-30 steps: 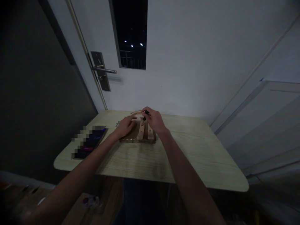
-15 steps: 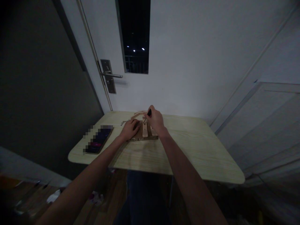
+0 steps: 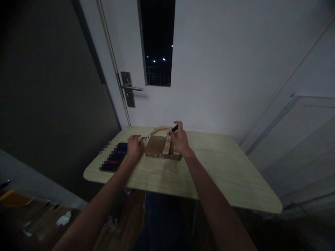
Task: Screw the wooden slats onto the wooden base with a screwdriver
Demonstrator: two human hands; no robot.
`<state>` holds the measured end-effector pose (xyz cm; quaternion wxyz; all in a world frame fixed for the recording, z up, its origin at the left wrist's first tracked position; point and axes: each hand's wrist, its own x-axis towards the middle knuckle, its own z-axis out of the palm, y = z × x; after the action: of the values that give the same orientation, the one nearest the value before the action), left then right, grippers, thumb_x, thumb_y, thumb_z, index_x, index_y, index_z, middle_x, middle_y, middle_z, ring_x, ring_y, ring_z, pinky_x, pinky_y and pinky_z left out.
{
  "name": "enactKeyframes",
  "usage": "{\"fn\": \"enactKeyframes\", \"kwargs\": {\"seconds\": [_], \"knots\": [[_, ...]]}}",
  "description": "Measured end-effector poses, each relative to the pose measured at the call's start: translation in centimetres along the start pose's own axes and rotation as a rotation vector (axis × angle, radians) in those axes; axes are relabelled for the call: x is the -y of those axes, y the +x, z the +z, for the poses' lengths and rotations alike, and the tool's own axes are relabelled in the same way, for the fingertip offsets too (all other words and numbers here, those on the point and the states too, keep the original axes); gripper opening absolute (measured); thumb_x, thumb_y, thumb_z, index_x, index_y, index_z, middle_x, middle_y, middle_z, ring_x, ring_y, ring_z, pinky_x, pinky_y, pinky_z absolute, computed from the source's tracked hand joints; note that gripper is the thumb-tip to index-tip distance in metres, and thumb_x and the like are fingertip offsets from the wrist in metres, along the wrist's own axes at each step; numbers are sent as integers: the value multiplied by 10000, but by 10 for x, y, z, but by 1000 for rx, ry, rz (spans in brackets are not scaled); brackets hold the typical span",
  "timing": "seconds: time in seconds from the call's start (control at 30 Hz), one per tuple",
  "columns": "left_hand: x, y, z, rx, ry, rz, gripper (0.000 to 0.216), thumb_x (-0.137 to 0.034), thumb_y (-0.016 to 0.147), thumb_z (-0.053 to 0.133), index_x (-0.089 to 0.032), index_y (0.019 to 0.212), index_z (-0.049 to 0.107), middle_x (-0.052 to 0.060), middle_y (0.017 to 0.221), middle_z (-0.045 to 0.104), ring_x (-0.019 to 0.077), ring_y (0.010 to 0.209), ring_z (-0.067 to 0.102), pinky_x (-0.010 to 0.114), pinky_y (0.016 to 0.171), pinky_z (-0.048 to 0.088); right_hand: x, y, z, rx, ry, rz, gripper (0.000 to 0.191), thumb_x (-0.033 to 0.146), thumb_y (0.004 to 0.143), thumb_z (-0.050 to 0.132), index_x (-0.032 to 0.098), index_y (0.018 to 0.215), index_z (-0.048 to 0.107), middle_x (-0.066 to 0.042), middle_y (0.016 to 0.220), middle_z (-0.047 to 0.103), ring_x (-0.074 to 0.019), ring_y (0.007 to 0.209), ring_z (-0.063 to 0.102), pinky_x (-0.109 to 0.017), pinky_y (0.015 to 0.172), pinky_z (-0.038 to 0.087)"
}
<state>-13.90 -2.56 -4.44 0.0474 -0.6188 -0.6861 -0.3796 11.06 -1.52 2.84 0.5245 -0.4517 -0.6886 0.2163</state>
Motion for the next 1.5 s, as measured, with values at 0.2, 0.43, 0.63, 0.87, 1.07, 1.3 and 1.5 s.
{"fn": "enactKeyframes", "kwargs": {"seconds": [0.2,0.43,0.63,0.87,1.07,1.3,1.5], "knots": [[-3,8,8,159,149,-8,376,-146,932,440,-100,1238,653,223,1261,673,347,1202,585,505,1008,498,0,0,5,28,5,-16,457,339,838,625,219,1238,440,12,744,622,-169,607,611,-311,599,480],[-8,19,14,229,256,-28,340,-116,951,406,-97,1061,727,226,1154,671,335,1142,604,448,943,516,-9,-1,3,-51,55,-9,488,441,829,620,229,1232,446,-5,796,658,-175,637,639,-312,600,506],[-8,19,16,225,235,-22,315,-28,925,418,-45,1055,704,227,1092,693,306,1107,628,391,968,496,-12,0,4,-67,79,-15,504,470,823,639,233,1234,470,-10,813,673,-174,653,660,-310,607,525],[-8,17,14,140,42,45,175,-73,908,516,-127,932,681,162,1005,709,279,1034,632,382,944,493,-13,-2,4,-50,113,-5,506,483,831,630,241,1238,451,-43,894,673,-174,682,669,-318,624,550],[-6,12,9,43,-278,139,90,-138,874,603,-162,870,690,74,899,728,210,866,673,316,814,546,-17,-5,3,-46,229,27,625,443,887,588,263,1422,318,-57,981,631,-173,730,668,-333,646,600],[-41,23,-7,72,-533,270,151,-179,893,619,-180,933,765,55,918,755,165,830,695,252,738,554,-13,-9,1,-27,244,-12,711,491,907,592,289,1485,230,-60,1003,625,-152,633,640,-325,582,598],[-81,16,2,201,-682,490,150,-162,896,632,-183,954,768,76,958,760,196,921,701,319,838,563,-5,-11,-1,-66,201,-11,577,538,860,649,281,1312,399,-57,1016,671,-147,616,659,-281,539,552]]}}
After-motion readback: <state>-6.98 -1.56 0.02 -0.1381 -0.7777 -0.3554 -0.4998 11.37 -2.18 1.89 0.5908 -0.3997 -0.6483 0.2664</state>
